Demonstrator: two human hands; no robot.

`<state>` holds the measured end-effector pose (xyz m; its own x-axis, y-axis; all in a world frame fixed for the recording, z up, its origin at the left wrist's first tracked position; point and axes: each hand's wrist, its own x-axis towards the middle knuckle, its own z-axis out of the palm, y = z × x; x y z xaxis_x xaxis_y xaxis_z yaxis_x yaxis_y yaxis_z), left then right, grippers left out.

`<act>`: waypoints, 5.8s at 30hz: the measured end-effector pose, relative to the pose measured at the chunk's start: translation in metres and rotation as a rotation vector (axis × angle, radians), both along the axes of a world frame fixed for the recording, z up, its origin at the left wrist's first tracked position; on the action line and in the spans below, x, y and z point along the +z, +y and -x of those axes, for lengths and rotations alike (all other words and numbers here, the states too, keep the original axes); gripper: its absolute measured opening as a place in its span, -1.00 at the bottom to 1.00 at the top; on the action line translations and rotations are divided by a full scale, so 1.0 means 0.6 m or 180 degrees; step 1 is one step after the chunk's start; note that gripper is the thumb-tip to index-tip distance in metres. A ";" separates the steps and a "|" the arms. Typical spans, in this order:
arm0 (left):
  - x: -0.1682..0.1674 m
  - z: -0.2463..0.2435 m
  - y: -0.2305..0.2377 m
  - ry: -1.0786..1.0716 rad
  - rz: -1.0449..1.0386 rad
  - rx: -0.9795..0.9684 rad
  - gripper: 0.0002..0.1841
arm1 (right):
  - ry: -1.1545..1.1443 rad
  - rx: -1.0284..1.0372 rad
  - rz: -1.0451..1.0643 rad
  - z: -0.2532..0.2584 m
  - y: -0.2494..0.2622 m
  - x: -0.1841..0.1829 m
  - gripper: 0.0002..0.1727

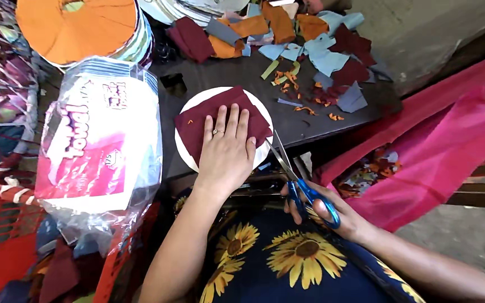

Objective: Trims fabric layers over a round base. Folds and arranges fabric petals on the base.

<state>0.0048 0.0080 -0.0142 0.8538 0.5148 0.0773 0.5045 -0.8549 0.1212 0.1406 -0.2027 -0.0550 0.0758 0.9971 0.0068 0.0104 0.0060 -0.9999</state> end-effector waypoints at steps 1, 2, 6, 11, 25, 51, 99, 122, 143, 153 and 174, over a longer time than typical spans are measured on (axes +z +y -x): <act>0.000 0.000 0.000 -0.0021 -0.0007 -0.0004 -0.36 | 0.0087 0.0065 -0.0039 -0.002 -0.002 -0.002 -0.19; -0.001 0.000 0.001 -0.0046 -0.0002 -0.0007 -0.36 | 0.0176 0.0145 -0.0069 -0.005 -0.005 -0.005 -0.19; 0.000 0.000 0.001 -0.0063 0.0036 -0.0010 -0.36 | 0.0384 0.0399 -0.0151 -0.012 -0.012 -0.011 -0.19; 0.004 -0.002 -0.001 0.0020 0.0078 0.0020 -0.36 | 0.0491 0.0350 -0.0169 -0.004 -0.002 -0.019 -0.17; 0.000 -0.002 0.000 -0.0054 0.0074 0.0038 -0.35 | -0.0365 -0.0610 0.0220 0.027 0.031 0.000 -0.31; -0.005 -0.001 0.002 -0.0106 -0.0008 0.0045 -0.35 | 0.0734 -0.0001 -0.0222 0.002 0.044 -0.030 -0.15; -0.008 0.001 0.001 -0.0156 -0.0016 0.0027 -0.34 | 0.0012 -0.0368 0.0125 -0.016 0.057 0.000 -0.33; -0.005 0.001 0.000 -0.0143 -0.0002 0.0010 -0.34 | -0.0008 -0.0677 0.0439 -0.016 0.070 0.018 -0.62; -0.012 0.017 -0.030 -0.0327 -0.0037 0.0004 -0.35 | -0.0033 -0.0436 0.0278 -0.015 0.065 0.015 -0.51; -0.014 0.019 -0.030 -0.0360 -0.0030 -0.0012 -0.36 | -0.0224 -0.0497 0.0305 -0.014 0.056 0.017 -0.59; -0.018 0.020 -0.029 -0.0440 -0.0039 -0.0037 -0.36 | 0.0077 -0.0223 0.0165 -0.029 0.087 0.012 -0.49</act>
